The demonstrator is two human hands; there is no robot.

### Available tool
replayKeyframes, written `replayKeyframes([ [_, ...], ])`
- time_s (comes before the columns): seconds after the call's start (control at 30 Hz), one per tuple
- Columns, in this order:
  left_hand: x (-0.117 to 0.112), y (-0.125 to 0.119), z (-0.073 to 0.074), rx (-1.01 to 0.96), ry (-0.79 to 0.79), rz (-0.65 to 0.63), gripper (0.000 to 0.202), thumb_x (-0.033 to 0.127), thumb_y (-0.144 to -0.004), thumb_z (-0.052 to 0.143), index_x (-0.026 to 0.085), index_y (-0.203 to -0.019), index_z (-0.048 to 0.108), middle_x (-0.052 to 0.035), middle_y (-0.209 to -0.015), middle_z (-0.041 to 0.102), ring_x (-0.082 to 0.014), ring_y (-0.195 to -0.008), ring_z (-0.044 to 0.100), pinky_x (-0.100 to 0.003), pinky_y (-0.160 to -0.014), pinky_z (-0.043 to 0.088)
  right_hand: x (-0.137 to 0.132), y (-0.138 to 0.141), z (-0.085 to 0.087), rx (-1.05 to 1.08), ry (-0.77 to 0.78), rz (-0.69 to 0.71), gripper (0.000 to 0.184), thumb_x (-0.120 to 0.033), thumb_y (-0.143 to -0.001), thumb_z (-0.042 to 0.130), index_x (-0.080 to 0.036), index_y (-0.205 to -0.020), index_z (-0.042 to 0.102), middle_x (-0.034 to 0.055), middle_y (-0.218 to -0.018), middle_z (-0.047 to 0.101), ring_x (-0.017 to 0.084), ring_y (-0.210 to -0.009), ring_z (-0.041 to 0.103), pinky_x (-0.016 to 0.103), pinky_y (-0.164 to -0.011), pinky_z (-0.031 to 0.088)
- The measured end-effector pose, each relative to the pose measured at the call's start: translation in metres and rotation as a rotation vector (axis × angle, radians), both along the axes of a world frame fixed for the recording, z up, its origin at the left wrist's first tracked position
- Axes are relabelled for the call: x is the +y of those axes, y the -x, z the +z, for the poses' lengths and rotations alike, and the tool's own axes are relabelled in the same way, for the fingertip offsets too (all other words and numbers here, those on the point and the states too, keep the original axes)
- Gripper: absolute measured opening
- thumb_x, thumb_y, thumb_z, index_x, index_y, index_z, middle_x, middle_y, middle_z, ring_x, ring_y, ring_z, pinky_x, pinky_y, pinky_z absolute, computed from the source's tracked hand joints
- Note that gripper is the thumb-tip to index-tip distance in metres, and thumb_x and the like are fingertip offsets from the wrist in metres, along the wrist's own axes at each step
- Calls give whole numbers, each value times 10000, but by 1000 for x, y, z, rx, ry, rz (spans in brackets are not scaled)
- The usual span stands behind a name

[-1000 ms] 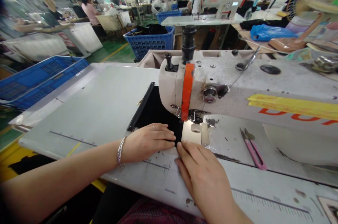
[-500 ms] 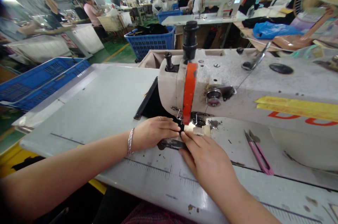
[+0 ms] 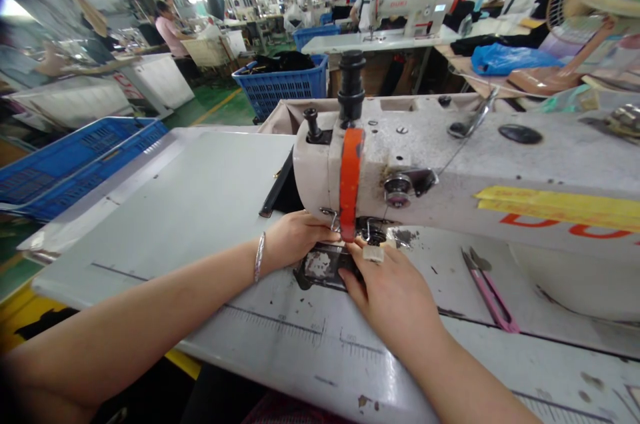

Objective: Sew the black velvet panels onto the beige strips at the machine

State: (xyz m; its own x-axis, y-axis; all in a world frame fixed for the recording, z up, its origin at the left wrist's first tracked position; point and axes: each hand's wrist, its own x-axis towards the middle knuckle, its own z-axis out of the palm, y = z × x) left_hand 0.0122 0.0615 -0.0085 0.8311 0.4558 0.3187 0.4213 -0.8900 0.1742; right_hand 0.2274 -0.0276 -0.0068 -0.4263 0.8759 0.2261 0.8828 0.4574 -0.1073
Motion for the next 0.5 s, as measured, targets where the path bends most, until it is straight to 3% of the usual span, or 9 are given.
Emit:
replayKeyframes([
  [0.37, 1, -2, 2, -38, 18, 55, 304, 75, -888, 451, 199, -1003, 703, -32, -1070, 694, -143, -1032, 623, -282, -963, 497, 3, 4, -2, 184, 6, 18, 400, -324, -918, 484, -153, -1275, 535, 130, -1175, 621, 266, -1069, 574, 453, -916, 449],
  [0.5, -2, 6, 0, -68, -19, 69, 359, 80, -878, 413, 221, -1018, 712, -29, -1064, 707, -170, -1014, 644, -310, -952, 518, -1, 11, 4, 157, -28, -13, 338, -333, -907, 501, -168, -1195, 569, 92, -1123, 634, 230, -1057, 560, 380, -917, 434],
])
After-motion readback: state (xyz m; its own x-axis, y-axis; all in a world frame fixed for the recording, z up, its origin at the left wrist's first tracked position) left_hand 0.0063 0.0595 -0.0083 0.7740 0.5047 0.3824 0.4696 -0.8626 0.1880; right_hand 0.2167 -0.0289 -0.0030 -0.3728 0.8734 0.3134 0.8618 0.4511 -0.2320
